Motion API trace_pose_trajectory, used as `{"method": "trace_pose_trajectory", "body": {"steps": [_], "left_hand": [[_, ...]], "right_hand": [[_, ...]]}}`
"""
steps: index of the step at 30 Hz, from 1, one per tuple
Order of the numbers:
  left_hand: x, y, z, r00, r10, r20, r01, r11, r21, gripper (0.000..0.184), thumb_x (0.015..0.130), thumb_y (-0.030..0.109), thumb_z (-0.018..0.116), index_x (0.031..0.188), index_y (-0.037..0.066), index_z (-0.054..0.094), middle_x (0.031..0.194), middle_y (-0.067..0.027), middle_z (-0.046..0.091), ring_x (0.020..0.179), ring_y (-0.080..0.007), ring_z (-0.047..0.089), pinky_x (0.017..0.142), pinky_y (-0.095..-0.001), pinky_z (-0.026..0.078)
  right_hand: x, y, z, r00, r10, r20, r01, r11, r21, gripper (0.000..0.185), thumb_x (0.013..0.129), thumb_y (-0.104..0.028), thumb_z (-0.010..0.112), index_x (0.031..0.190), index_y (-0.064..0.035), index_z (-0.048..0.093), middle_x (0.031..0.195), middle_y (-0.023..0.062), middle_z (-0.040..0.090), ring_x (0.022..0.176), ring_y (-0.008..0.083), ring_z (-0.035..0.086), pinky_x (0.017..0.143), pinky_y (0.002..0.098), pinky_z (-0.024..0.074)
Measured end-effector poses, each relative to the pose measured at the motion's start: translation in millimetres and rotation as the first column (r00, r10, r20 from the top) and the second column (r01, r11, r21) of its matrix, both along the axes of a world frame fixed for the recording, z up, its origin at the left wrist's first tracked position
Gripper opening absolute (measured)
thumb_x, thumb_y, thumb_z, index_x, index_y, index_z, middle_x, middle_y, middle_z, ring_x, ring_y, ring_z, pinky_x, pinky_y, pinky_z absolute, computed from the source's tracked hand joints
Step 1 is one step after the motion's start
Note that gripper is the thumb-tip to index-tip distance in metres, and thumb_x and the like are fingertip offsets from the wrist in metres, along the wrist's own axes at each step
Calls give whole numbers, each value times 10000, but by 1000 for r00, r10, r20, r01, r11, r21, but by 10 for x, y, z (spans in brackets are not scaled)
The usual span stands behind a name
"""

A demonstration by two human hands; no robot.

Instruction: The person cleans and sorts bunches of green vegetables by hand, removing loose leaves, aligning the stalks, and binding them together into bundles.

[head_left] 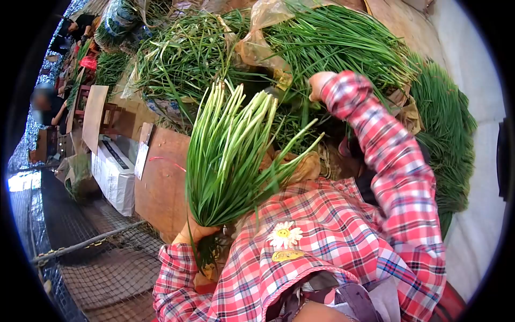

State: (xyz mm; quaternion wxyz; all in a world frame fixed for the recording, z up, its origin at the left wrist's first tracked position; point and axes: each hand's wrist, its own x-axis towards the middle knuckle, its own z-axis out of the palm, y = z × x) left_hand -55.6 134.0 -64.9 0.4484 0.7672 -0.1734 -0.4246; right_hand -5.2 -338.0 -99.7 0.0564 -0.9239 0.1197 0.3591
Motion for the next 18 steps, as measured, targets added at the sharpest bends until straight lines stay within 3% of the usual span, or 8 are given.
{"method": "trace_pose_trajectory", "body": {"steps": [3,5,6,8,11,14,17,18], "left_hand": [[-43,132,-162,995,-104,9,101,982,158,485,631,71,725,1090,34,572,984,-66,626,880,-195,585,772,-332,478],[-74,185,-138,962,81,-262,-23,976,216,542,630,40,726,1140,35,542,1017,-66,606,892,-186,572,735,-318,485],[-59,185,-117,821,284,-495,-176,951,254,611,623,21,734,1192,42,514,1069,-63,582,932,-178,550,724,-306,480],[-105,113,-113,908,219,-358,-190,975,113,506,638,12,713,1117,18,548,957,-76,606,779,-165,574,622,-282,482],[-166,96,-152,965,168,-199,-187,979,-77,389,660,2,689,1035,-4,584,847,-87,632,631,-155,598,523,-264,483],[-183,104,-170,940,205,-272,-218,976,-20,430,639,-3,695,1054,-7,580,849,-87,635,635,-150,597,540,-261,484],[-183,78,-139,930,239,-281,-239,970,33,414,647,11,704,1043,-7,586,832,-90,633,622,-146,595,529,-254,480],[-183,66,-88,878,286,-385,-261,958,117,394,657,15,703,1031,-10,583,807,-91,630,596,-149,591,506,-254,473]], "right_hand": [[-204,365,125,834,-367,411,160,875,458,548,807,-425,586,1245,-109,488,1145,163,575,1056,291,551,908,367,429],[-266,719,39,558,-275,783,-254,842,477,449,830,-486,532,1078,-116,589,984,98,639,936,272,597,860,374,451],[-293,896,83,666,-137,733,-292,857,425,428,812,-510,533,968,-119,612,811,62,639,777,247,605,806,381,453],[-386,1125,143,931,71,358,-226,882,413,451,849,-538,444,848,-121,615,695,59,597,618,212,555,764,388,419],[-725,1104,17,941,116,317,-267,830,489,314,887,-391,489,955,-110,611,847,70,641,798,217,615,774,367,474],[-791,1098,-48,911,-270,312,-56,667,743,246,842,-257,604,1026,-95,598,914,105,642,850,221,618,784,371,472],[-721,1164,6,690,-713,-123,93,-81,992,384,829,-218,632,1189,-142,522,939,110,631,836,210,604,789,372,462],[-675,1151,15,696,-706,129,34,212,977,462,819,-302,629,1235,-152,494,926,106,614,890,231,585,787,377,455]]}}
